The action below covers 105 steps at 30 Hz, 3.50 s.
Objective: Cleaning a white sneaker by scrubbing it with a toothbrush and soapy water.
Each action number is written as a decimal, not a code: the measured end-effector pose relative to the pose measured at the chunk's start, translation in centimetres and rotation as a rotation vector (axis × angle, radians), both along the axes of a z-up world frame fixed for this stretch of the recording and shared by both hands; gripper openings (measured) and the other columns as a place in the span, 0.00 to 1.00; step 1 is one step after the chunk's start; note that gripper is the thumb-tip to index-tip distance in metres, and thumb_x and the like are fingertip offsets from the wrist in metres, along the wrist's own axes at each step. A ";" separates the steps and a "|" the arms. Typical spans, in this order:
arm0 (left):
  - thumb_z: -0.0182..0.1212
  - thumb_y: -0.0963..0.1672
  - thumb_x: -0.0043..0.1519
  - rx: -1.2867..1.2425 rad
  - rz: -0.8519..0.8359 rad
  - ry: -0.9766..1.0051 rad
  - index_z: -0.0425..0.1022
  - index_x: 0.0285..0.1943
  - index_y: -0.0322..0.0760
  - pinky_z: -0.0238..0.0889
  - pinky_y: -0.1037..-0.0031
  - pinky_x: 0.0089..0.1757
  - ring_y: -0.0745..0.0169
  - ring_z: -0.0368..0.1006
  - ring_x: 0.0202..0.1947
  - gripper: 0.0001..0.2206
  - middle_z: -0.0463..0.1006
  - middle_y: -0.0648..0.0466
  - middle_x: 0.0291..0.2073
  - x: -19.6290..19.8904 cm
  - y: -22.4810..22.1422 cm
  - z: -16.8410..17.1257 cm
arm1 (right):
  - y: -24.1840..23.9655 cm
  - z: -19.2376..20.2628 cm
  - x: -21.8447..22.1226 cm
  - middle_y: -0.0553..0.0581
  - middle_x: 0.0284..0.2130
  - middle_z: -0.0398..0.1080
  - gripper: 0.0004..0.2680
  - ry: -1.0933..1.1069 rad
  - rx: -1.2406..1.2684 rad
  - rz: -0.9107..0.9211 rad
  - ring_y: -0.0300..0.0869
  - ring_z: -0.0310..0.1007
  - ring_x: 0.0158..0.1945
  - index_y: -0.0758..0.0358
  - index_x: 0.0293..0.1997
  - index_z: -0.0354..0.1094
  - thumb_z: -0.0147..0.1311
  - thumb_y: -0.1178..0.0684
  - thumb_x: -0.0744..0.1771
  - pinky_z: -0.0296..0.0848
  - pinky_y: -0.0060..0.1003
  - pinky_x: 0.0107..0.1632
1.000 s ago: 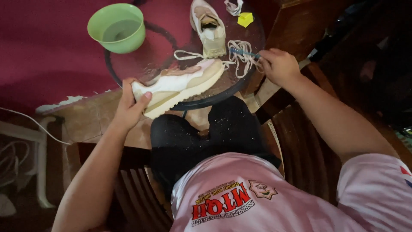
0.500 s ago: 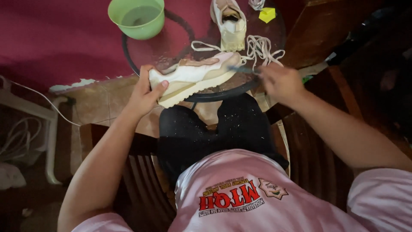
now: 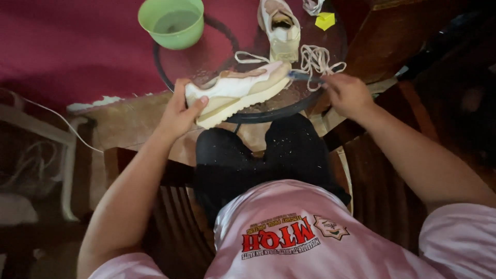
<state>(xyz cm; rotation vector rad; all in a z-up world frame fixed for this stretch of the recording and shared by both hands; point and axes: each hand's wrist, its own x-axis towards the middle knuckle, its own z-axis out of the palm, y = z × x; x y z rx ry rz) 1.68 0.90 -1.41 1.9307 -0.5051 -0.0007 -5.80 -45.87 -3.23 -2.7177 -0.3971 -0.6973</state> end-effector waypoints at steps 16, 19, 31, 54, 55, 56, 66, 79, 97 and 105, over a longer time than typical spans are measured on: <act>0.71 0.44 0.60 0.117 -0.314 -0.611 0.73 0.53 0.34 0.64 0.49 0.55 0.26 0.71 0.58 0.16 0.69 0.34 0.64 0.0 0.3 2.4 | -2.5 -0.4 1.6 0.68 0.42 0.77 0.05 -0.089 0.378 0.167 0.60 0.77 0.50 0.67 0.51 0.77 0.54 0.60 0.73 0.75 0.52 0.52; 0.72 0.44 0.60 0.224 -0.189 -0.749 0.76 0.53 0.34 0.60 0.50 0.58 0.29 0.67 0.61 0.15 0.70 0.36 0.63 0.5 0.7 1.7 | -1.2 0.3 1.0 0.71 0.40 0.77 0.04 -0.137 0.357 0.179 0.64 0.77 0.48 0.70 0.49 0.77 0.57 0.62 0.72 0.76 0.54 0.49; 0.63 0.43 0.61 0.362 -0.128 -0.882 0.72 0.58 0.28 0.57 0.45 0.57 0.25 0.65 0.58 0.18 0.70 0.34 0.51 -3.0 -4.2 2.5 | 4.9 3.3 -3.8 0.72 0.44 0.77 0.08 -0.023 0.095 0.160 0.66 0.77 0.44 0.69 0.49 0.76 0.58 0.60 0.67 0.75 0.59 0.47; 0.51 0.48 0.72 0.658 0.001 -0.965 0.70 0.73 0.46 0.35 0.22 0.60 0.42 0.72 0.50 0.19 0.67 0.44 0.65 -2.4 -4.2 -0.4 | 2.5 4.6 -3.2 0.46 0.32 0.67 0.14 0.001 -0.474 0.037 0.46 0.73 0.31 0.39 0.59 0.71 0.47 0.50 0.68 0.74 0.42 0.31; 0.51 0.48 0.72 0.658 0.003 -0.970 0.70 0.73 0.46 0.35 0.22 0.60 0.42 0.72 0.50 0.19 0.67 0.44 0.65 -2.5 -4.2 -0.5 | 1.5 4.4 -2.9 0.46 0.32 0.67 0.14 -0.003 -0.475 0.036 0.46 0.73 0.31 0.39 0.59 0.71 0.47 0.50 0.68 0.74 0.42 0.31; 0.51 0.48 0.72 0.657 -0.005 -0.942 0.70 0.73 0.47 0.35 0.23 0.60 0.41 0.72 0.51 0.20 0.68 0.44 0.65 -2.4 -4.3 -0.7 | 0.5 4.2 -2.5 0.46 0.34 0.69 0.11 -0.051 -0.511 -0.068 0.46 0.75 0.31 0.39 0.56 0.74 0.49 0.50 0.69 0.75 0.41 0.31; 0.53 0.48 0.71 0.606 -0.039 -0.842 0.71 0.73 0.50 0.32 0.29 0.63 0.42 0.73 0.52 0.20 0.68 0.46 0.66 -2.6 -4.4 0.0 | 1.2 4.3 -2.0 0.52 0.36 0.72 0.13 0.088 -0.507 -0.189 0.53 0.78 0.30 0.34 0.60 0.71 0.44 0.48 0.70 0.77 0.49 0.30; 0.67 0.49 0.61 0.454 -0.121 -0.711 0.72 0.70 0.53 0.26 0.33 0.65 0.44 0.69 0.61 0.26 0.67 0.50 0.68 -1.8 -3.5 0.1 | -1.6 1.4 -0.4 0.54 0.49 0.76 0.12 -0.006 -0.253 -0.058 0.54 0.79 0.46 0.42 0.61 0.74 0.52 0.48 0.70 0.79 0.50 0.43; 0.71 0.45 0.58 0.168 -0.244 -0.524 0.78 0.62 0.48 0.15 0.39 0.66 0.49 0.69 0.65 0.21 0.75 0.54 0.61 -2.2 -2.9 1.6 | -4.4 -0.2 1.2 0.45 0.31 0.67 0.10 -0.144 -0.374 -0.068 0.42 0.74 0.36 0.42 0.54 0.76 0.52 0.53 0.69 0.71 0.38 0.41; 0.59 0.44 0.67 0.420 -0.103 -0.626 0.62 0.73 0.28 0.34 0.31 0.64 0.32 0.70 0.58 0.25 0.73 0.39 0.55 -2.9 -3.8 1.7 | -3.4 -0.5 1.1 0.44 0.31 0.67 0.06 -0.191 -0.356 -0.066 0.43 0.74 0.35 0.44 0.47 0.75 0.53 0.51 0.69 0.71 0.40 0.40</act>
